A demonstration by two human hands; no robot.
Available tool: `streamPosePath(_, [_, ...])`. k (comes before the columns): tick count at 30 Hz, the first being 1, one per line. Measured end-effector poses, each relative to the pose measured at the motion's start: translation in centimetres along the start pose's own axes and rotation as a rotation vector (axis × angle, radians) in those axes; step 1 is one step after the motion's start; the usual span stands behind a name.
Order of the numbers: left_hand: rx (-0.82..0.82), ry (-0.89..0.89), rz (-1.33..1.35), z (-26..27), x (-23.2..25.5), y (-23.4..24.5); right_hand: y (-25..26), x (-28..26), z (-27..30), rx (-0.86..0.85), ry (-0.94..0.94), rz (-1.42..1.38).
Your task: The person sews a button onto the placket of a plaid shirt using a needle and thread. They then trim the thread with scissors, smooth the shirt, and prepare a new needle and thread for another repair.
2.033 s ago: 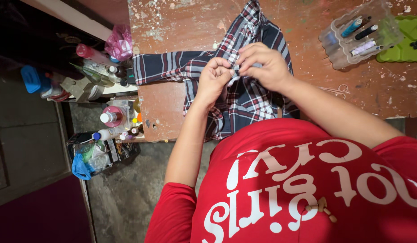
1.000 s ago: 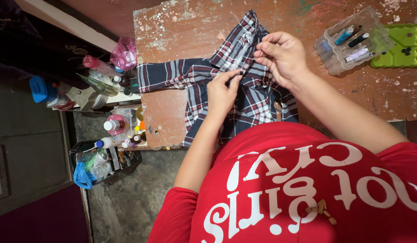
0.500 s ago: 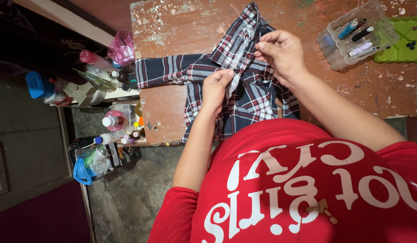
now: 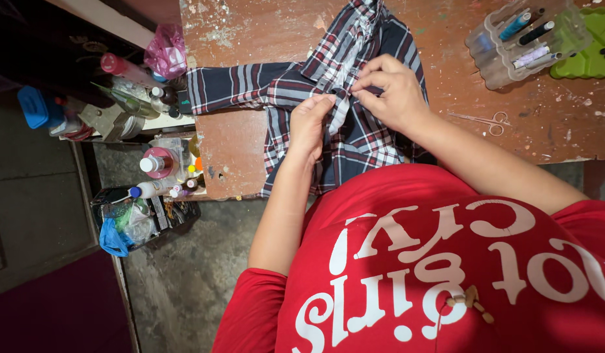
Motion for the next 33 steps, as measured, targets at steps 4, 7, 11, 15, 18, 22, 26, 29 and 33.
streamPosePath(4, [0.001, -0.019, -0.009, -0.1, 0.2, 0.1, -0.6, -0.2, -0.4, -0.101, 0.003, -0.016])
streamPosePath(7, [0.012, -0.014, 0.0, -0.1, 0.2, 0.0, -1.1, -0.8, -0.3, -0.118, 0.059, 0.076])
streamPosePath(11, [0.028, 0.001, -0.012, -0.1, 0.2, -0.2, -1.2, -1.1, -0.2, -0.116, 0.084, 0.088])
streamPosePath(15, [0.018, 0.002, -0.006, -0.1, 0.4, -0.5, -1.1, -1.0, -0.4, -0.122, 0.085, 0.103])
streamPosePath(18, [0.039, 0.026, -0.012, 0.0, 0.2, -0.3, -1.1, -1.1, -0.5, -0.121, 0.091, 0.113])
streamPosePath(22, [-0.003, 0.002, 0.002, -0.1, 0.3, -0.6, -1.0, -1.1, -0.6, -0.118, 0.079, 0.101])
streamPosePath(26, [0.003, -0.004, -0.009, -0.1, 0.3, -0.5, -1.1, -1.0, -0.6, -0.122, 0.073, 0.099])
streamPosePath(29, [0.0, -0.007, -0.007, -0.2, 0.4, -0.6, -1.1, -0.9, -0.7, -0.12, 0.069, 0.078])
streamPosePath(33, [-0.003, 0.005, -0.006, -0.2, 0.3, -0.6, -1.7, -0.2, -0.7, -0.159, 0.014, -0.023])
Point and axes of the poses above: each hand's wrist, its own z-axis away from the middle knuckle, its own y-axis out of the back of the hand, x = y × z, the point moved 9 cm from there along -z, towards the middle knuckle, and after that the axes turned 13 degrees about z, right-handed, at the moved point
